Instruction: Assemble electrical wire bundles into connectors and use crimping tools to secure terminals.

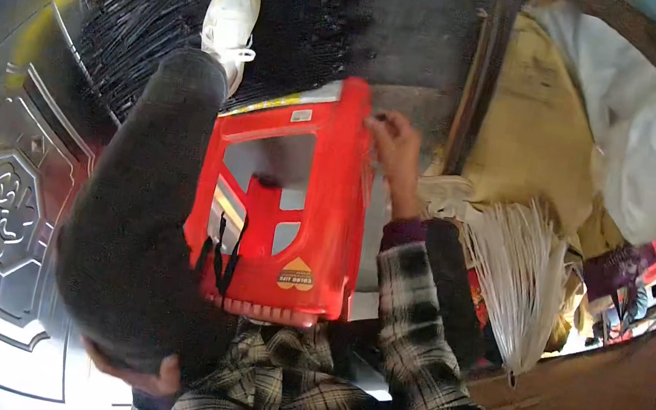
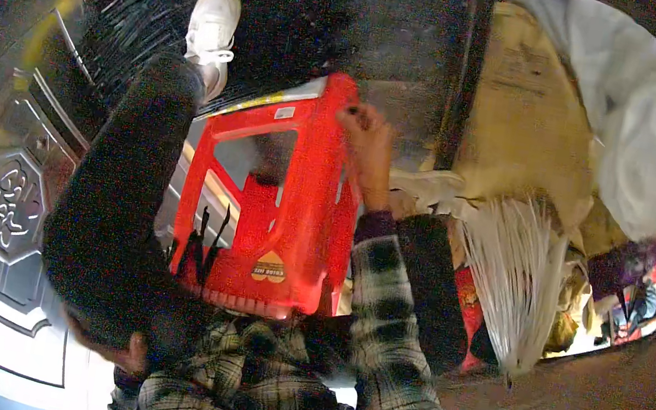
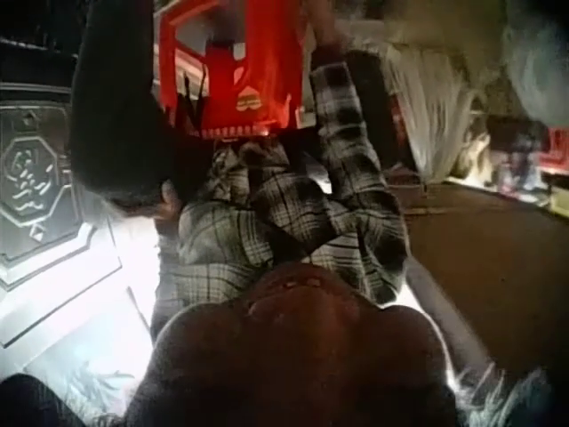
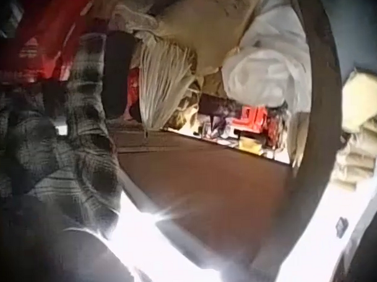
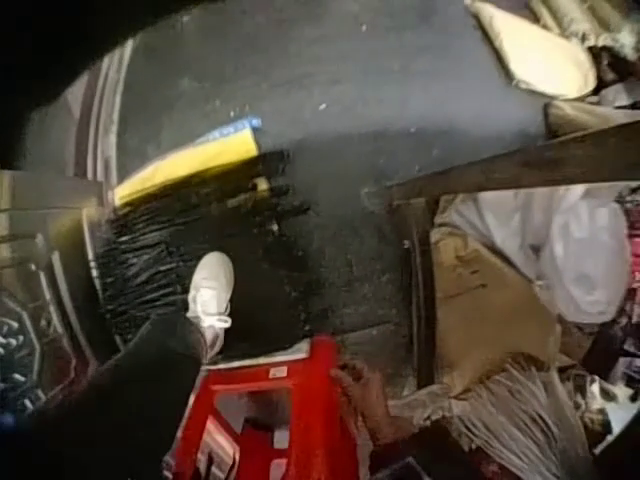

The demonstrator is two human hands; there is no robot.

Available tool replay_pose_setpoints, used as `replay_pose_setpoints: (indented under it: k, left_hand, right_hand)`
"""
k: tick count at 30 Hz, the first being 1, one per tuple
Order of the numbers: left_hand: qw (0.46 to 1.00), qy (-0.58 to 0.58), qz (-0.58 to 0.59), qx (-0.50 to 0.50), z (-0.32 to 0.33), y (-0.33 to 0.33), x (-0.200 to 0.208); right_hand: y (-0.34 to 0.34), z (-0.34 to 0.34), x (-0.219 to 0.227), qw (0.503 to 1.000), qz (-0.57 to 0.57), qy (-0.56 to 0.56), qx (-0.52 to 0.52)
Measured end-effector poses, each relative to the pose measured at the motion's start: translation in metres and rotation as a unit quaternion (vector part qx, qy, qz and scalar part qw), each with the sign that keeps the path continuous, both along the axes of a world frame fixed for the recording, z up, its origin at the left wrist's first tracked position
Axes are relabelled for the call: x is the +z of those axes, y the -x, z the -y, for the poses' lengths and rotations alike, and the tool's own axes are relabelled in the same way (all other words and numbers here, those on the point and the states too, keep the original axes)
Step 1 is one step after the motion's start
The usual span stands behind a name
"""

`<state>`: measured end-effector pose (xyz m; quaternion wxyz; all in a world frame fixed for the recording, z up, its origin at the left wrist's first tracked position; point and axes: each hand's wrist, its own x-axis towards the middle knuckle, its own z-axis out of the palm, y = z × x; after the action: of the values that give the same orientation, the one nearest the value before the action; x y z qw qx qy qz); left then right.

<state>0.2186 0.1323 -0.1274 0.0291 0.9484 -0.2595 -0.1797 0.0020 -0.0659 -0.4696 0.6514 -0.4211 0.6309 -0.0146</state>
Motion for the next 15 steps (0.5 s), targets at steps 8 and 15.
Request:
replay_pose_setpoints:
  k: [8,15]
  left_hand:
    - [0.984,0.126,-0.064,-0.104,0.029,-0.016,-0.022]
    - [0.97,0.196,-0.012,-0.147,0.017,-0.01,-0.018]
  right_hand:
    - [-0.062,0.012,0.221,0.976,0.087,0.184,0.077]
    - [-0.012,-0.029,0.383,0.919,0.091,0.332,0.191]
